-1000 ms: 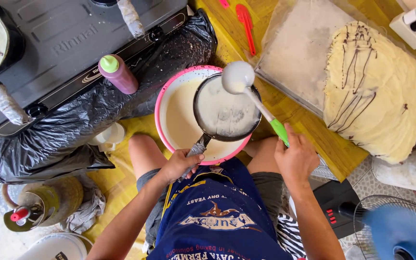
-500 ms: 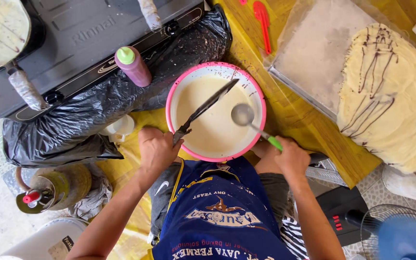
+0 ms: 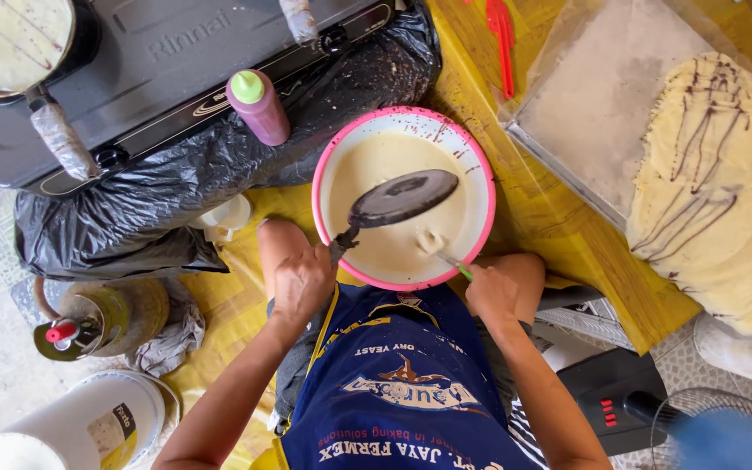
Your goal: Making crepes by dipping pans into batter and cooking them on a gas stove
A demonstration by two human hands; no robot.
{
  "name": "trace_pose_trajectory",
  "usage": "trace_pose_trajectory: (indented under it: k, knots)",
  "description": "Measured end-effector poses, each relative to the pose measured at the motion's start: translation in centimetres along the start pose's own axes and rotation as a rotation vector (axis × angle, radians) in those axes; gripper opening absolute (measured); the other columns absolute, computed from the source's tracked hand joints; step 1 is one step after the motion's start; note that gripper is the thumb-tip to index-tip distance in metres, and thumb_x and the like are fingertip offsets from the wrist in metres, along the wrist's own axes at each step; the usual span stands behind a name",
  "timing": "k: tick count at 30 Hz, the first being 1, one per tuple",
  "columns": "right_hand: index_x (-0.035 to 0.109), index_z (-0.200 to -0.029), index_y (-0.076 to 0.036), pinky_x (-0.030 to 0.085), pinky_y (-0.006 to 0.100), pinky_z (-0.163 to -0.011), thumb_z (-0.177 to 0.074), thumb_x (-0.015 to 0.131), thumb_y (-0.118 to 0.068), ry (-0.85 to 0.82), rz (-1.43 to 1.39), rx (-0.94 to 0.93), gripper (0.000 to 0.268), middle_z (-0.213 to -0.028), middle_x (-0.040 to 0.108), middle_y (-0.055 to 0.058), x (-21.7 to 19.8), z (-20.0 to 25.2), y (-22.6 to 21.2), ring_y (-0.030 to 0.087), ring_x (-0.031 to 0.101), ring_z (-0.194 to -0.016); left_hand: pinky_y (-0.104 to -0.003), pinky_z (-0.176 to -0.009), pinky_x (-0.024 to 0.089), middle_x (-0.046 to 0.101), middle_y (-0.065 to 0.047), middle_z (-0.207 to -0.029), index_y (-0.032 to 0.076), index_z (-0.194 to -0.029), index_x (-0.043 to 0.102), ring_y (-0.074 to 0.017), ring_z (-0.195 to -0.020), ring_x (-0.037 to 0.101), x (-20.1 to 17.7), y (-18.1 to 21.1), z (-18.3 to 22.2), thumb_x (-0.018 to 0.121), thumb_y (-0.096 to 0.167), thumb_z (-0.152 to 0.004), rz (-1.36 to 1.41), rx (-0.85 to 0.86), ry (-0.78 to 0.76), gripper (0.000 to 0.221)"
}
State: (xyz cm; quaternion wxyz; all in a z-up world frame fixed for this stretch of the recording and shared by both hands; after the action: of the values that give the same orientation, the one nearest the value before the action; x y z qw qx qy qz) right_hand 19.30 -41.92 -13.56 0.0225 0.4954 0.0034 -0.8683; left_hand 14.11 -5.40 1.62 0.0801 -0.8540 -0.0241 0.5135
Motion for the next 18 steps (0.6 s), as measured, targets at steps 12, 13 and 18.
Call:
trace_pose_trajectory:
  k: [12,13,18]
  knots:
    - [0.066,-0.118,-0.032,0.053,0.043,-0.074,-0.091,0.058,-0.05,0.239,0.357,-0.226,0.033,-0.095,0.074,0.007,-12.2,4.6,-8.3,0.032,0.07,-0.082,-0.037,-0.039,0.043,0.062,-0.007,-0.064,0.008,-0.081,0.058,-0.0231,-0.044,0.056,5.2,0.2,1.3,0.062,0.02,-0.088,0.355,-0.228,-0.226,0.015]
    - [0.076,-0.095,-0.021,0.055,0.042,-0.064,-0.093,0.059,-0.042,0.433,0.333,-0.269,0.028,-0.082,0.077,0.005,-16.7,7.3,-11.8,0.033,0.071,-0.069,-0.04,-0.042,0.048,0.067,-0.01,-0.066,0.008,-0.081,0.06,-0.0285,-0.048,0.063,7.2,0.3,2.0,0.064,0.027,-0.089,0.463,-0.283,-0.266,0.021]
    - [0.068,-0.121,-0.011,0.057,0.04,-0.081,-0.093,0.066,-0.014,0.158,-0.617,-0.77,0.028,-0.114,0.075,0.011,-21.7,6.1,-32.9,0.026,0.071,-0.099,-0.049,-0.051,0.049,0.065,-0.018,-0.061,0.001,-0.08,0.064,-0.0394,-0.054,0.063,8.2,1.2,3.5,0.068,0.041,-0.092,0.815,-0.53,-0.428,0.042]
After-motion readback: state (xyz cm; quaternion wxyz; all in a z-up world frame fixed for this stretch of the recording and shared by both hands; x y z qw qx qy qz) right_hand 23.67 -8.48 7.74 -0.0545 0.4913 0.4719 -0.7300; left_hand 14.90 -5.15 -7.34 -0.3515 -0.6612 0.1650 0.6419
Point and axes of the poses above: each hand's wrist, its own z-axis away from the middle knuckle, its own x-axis out of the palm, y = z × x, the point moved 9 cm from there along -z, towards the middle knuckle
